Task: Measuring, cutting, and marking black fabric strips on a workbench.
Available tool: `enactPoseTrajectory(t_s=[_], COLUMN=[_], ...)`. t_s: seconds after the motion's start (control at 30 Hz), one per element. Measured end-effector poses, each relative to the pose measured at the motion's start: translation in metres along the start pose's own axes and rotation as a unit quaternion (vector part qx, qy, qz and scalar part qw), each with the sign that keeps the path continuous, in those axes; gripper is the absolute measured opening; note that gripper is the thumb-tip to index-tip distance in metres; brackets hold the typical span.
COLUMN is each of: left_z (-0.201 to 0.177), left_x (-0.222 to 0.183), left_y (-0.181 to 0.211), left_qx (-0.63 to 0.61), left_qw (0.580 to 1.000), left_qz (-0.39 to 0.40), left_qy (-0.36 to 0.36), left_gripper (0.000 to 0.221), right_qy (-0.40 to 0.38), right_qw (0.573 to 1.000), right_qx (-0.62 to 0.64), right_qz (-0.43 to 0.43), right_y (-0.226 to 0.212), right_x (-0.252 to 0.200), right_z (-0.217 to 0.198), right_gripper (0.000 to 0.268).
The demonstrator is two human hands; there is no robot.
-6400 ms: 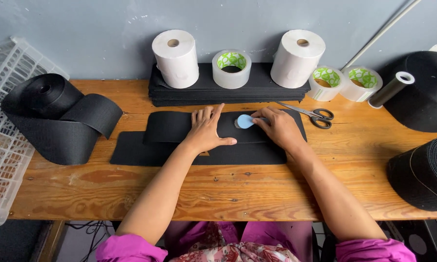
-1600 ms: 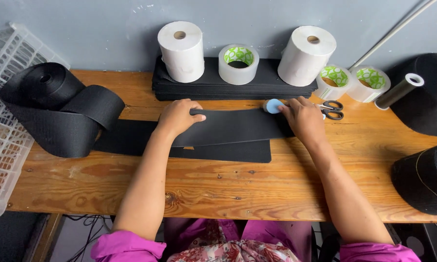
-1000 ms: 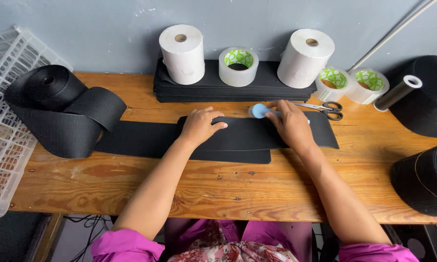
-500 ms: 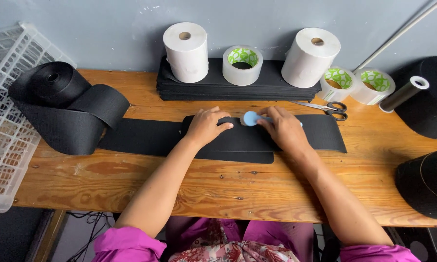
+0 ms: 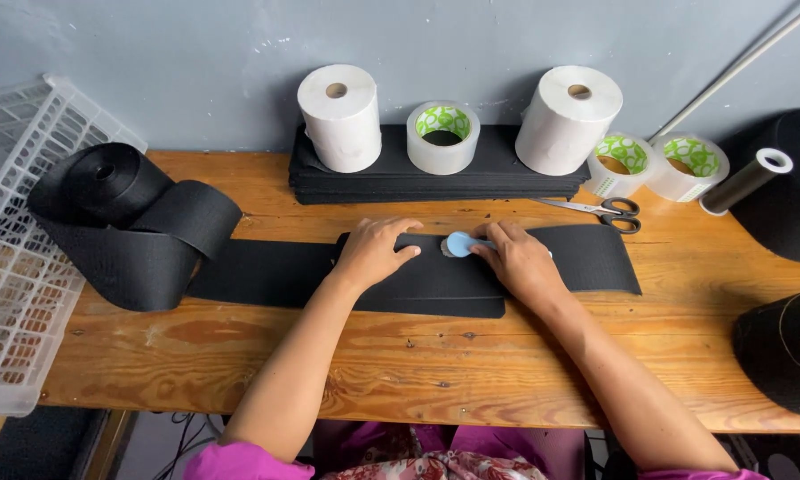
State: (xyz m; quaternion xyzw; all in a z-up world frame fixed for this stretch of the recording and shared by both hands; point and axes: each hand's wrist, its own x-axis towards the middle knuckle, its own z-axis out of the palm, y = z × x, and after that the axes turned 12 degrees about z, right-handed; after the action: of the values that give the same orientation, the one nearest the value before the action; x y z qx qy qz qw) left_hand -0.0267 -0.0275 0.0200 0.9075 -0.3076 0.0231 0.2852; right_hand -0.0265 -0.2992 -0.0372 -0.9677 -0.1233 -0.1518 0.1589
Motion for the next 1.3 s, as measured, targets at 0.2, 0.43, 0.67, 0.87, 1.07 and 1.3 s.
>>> enactPoseTrajectory(t_s=[0.2,0.43,0.67,0.87,1.07,1.3], left_z=[-0.011,-0.033,-0.018,-0.047,-0.032,-0.020], left_x=[-0.001,0.000,0.007,-0.001,-0.004,-0.007], left_y=[-0.005,-0.020,-0.017,-0.032,-0.049,-0.069], left_qx=[0.008,-0.078,-0.066,-0.118,-0.194,-0.200], left_qw=[0.999,0.986,0.992,0.980,0.960,0.964], left_qz=[-0.040,-0.134,-0.095,-0.149,-0.196,-0.173], left_qy=[-0.013,-0.063,-0.046,-0.063,-0.041,0.014], left_gripper=[0.038,0.041,0.039,0.045,0.048,0.035], right_qy=[-0.002,0.023,0.014,-0.027,-0.051,-0.016], right_qw=[1.000,0.999,0.997,0.999,0.996,0.998], right_qx=[-0.003,-0.003,0.050,0.041,0.062,0.064], right_qz=[0.004,0.030,-0.053,-0.002,0.025,0.008], right_y=[0.004,0.012,-0.036,-0.022,-0.017,-0.026], right_x=[-0.001,0.005,0.011,0.015,0.014,0.019], right_z=[0.002,-0.010,-0.027,-0.038,-0.041,-0.045], right_gripper=[0.025,0.021,0.023,0.026,0.021,0.023])
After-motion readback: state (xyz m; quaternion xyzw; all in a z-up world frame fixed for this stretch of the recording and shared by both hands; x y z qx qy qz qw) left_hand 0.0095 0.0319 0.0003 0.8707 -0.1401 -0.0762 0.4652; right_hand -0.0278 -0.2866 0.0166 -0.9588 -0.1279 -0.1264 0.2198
